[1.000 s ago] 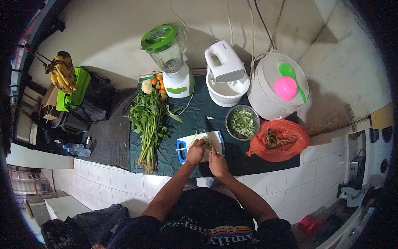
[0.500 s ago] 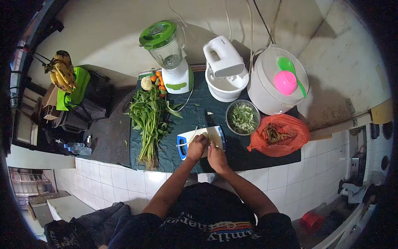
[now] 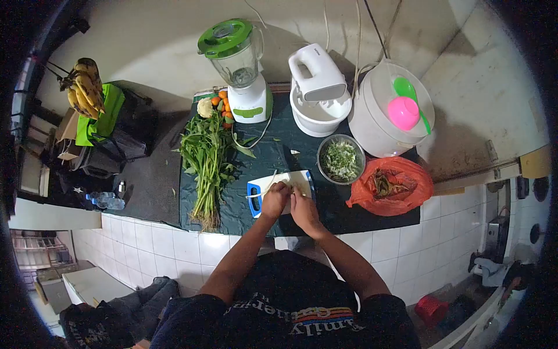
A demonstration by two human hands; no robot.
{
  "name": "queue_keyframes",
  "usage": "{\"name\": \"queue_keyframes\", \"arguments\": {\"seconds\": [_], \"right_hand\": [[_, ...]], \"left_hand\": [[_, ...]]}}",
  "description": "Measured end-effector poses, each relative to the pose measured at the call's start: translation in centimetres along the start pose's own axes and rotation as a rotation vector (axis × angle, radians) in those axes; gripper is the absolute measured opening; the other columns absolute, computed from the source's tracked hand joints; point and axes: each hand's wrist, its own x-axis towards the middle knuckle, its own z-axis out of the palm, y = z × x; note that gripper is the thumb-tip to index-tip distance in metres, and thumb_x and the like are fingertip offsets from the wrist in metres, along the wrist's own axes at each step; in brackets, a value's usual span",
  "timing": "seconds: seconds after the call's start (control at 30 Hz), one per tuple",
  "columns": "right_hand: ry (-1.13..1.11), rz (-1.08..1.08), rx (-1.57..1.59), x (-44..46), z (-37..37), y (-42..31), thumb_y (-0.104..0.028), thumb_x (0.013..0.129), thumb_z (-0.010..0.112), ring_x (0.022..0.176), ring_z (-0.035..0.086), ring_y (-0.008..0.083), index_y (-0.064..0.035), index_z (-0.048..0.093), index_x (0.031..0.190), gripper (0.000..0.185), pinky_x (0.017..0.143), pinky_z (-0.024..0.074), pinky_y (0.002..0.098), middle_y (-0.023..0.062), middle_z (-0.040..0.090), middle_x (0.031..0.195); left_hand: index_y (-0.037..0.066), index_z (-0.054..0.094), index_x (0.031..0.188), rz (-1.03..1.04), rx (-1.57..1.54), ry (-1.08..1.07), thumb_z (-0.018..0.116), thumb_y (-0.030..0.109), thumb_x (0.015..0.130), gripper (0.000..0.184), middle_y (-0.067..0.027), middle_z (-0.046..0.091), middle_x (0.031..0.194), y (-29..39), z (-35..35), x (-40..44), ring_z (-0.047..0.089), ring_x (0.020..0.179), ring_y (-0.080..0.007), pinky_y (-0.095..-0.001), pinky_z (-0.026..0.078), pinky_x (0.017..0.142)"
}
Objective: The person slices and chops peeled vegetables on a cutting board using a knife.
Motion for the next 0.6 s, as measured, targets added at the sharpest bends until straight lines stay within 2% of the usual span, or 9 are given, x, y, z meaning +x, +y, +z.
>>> {"name": "queue_keyframes", "arguments": {"seconds": [0.1, 0.17, 0.33, 0.47, 0.6], "right_hand": [[-0.062, 0.014, -0.048, -1.4, -0.3, -0.1, -0.022, 0.103, 0.05, 0.081, 0.07, 0.0454, 0.0037, 0.055, 0.136, 0.042, 0.073, 0.0557, 0.0533, 0.0302, 0.069, 0.088], [-0.068, 0.015, -0.064, -1.9, 0.0, 0.0, -0.022, 0.103, 0.05, 0.081, 0.07, 0.0454, 0.0035, 0.056, 0.136, 0.042, 0.073, 0.0558, 0.053, 0.0302, 0.069, 0.088], [0.097, -0.021, -0.001, -0.7, 1.0, 0.1, -0.022, 0.103, 0.05, 0.079, 0.069, 0.0453, 0.0012, 0.058, 0.134, 0.039, 0.072, 0.0553, 0.0527, 0.0281, 0.07, 0.088], [0.065, 0.014, 0.016, -0.1, 0.4, 0.3, -0.022, 0.103, 0.051, 0.079, 0.069, 0.0449, 0.0017, 0.059, 0.134, 0.039, 0.072, 0.0555, 0.0517, 0.0276, 0.07, 0.088], [0.029, 0.0, -0.006, -1.1, -0.2, 0.4, -0.021, 0.103, 0.05, 0.08, 0.07, 0.0458, 0.0009, 0.056, 0.137, 0.041, 0.071, 0.0553, 0.0534, 0.0292, 0.07, 0.087]], "left_hand": [[0.003, 0.069, 0.095, -0.015, -0.024, 0.019, 0.066, 0.012, 0.084, 0.015, -0.0126, 0.066, 0.102, -0.1, 0.2, 0.0, 0.065, 0.097, -0.0345, -0.0442, 0.057, 0.081], [0.003, 0.069, 0.097, 0.019, 0.005, -0.003, 0.065, 0.011, 0.084, 0.016, -0.0122, 0.067, 0.103, -0.7, 0.9, -0.1, 0.064, 0.1, -0.0341, -0.0436, 0.056, 0.083], [0.004, 0.071, 0.104, 0.043, -0.013, -0.016, 0.063, 0.011, 0.085, 0.021, -0.0133, 0.068, 0.109, -1.0, 0.9, 0.0, 0.064, 0.105, -0.0343, -0.0427, 0.056, 0.088], [0.005, 0.07, 0.109, 0.036, 0.006, -0.046, 0.062, 0.011, 0.083, 0.028, -0.0117, 0.067, 0.117, -0.7, 0.4, 0.1, 0.063, 0.111, -0.0312, -0.0388, 0.056, 0.091], [0.005, 0.071, 0.111, 0.032, -0.027, -0.048, 0.061, 0.009, 0.084, 0.029, -0.015, 0.067, 0.117, -0.6, 1.0, 0.2, 0.063, 0.111, -0.0345, -0.0421, 0.055, 0.092]]}}
